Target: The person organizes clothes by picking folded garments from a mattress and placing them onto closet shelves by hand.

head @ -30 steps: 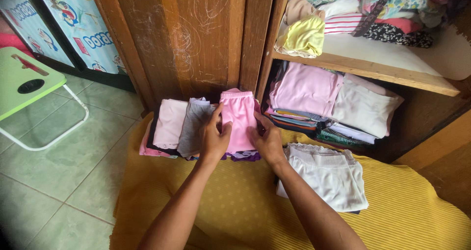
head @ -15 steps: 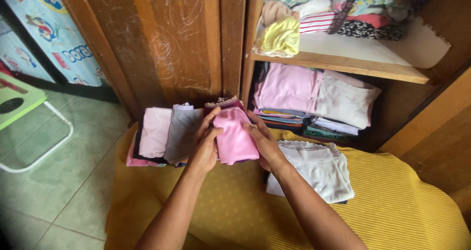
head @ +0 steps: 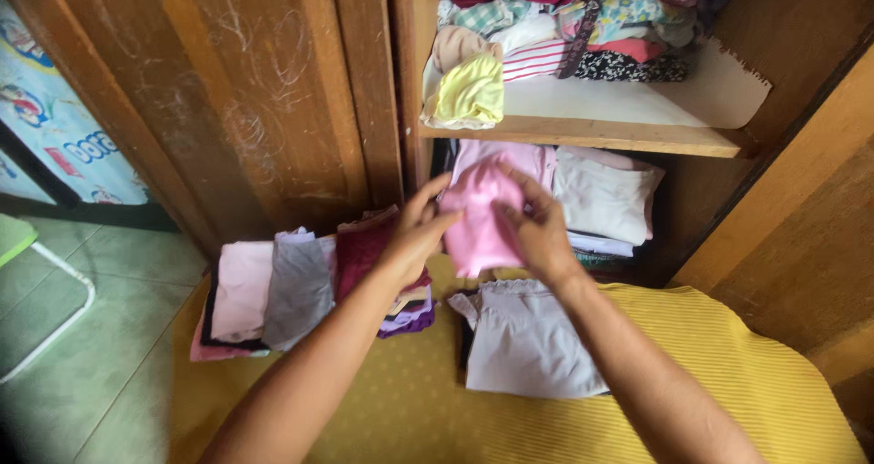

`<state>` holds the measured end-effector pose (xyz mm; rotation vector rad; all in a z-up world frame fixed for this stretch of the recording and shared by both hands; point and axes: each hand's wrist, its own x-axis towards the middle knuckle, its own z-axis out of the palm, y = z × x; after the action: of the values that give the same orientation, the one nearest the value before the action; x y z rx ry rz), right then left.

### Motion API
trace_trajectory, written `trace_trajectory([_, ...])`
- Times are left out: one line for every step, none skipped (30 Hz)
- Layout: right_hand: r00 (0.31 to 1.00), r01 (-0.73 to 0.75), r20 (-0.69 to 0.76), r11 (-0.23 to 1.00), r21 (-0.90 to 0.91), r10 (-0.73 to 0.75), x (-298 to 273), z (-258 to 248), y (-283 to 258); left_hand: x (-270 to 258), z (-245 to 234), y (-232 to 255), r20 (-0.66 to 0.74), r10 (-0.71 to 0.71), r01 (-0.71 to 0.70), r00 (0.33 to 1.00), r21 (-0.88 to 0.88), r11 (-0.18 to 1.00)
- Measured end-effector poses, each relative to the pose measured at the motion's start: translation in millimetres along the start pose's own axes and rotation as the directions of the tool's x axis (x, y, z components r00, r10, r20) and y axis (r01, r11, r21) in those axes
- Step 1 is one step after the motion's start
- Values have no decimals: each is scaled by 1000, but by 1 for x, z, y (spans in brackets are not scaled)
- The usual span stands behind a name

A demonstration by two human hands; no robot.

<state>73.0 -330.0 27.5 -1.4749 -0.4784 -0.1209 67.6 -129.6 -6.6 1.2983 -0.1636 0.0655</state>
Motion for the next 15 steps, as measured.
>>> trace_trajectory([994,104,-17,993,-47,-105,11,-7,-4,21,6,3,48,129,-131,990,23,991])
trace_trajectory([978,204,-29,974,-95,-208,24,-13,-8,42,11,8,65,255,-261,965,127,957])
trace_trajectory([977,205,-31,974,-96,-209,38,-19,-12,64,17,15,95,374,-385,923,226,895])
trace_trajectory([983,176,-40,982,-68,-179,54,-25,-16,86,26,22,78,418,-421,905,304,854])
trace_trajectory([988,147,-48,988,-41,-149,72,-31,-19,107,32,30,65,464,-451,884,381,807])
trace_trajectory([987,150,-51,988,-41,-152,91,-34,-21,123,33,39,105,547,-533,831,434,726])
trace_trajectory([945,322,-12,938,-128,-326,111,-36,-22,139,33,48,149,621,-605,769,481,634])
trace_trajectory([873,484,45,851,-205,-486,129,-39,-23,157,34,59,138,667,-609,732,572,550])
trace_trajectory([870,489,45,848,-204,-490,148,-41,-24,175,36,70,132,711,-599,690,655,460])
trace_trajectory([855,515,41,838,-182,-517,168,-39,-25,192,37,83,133,714,-601,687,656,456])
trace_trajectory([839,541,37,826,-159,-542,186,-36,-23,207,39,95,129,758,-625,639,661,414])
trace_trajectory([837,544,36,824,-158,-545,202,-32,-18,216,40,102,127,798,-647,589,666,372])
trace_trajectory([862,501,2,852,-149,-507,217,-28,-10,219,38,107,129,800,-648,586,666,368])
trace_trajectory([884,458,-32,878,-139,-466,231,-29,-2,223,33,113,73,741,-494,668,788,367])
trace_trajectory([883,460,-34,877,-138,-469,245,-29,9,226,30,115,2,679,-323,734,881,346])
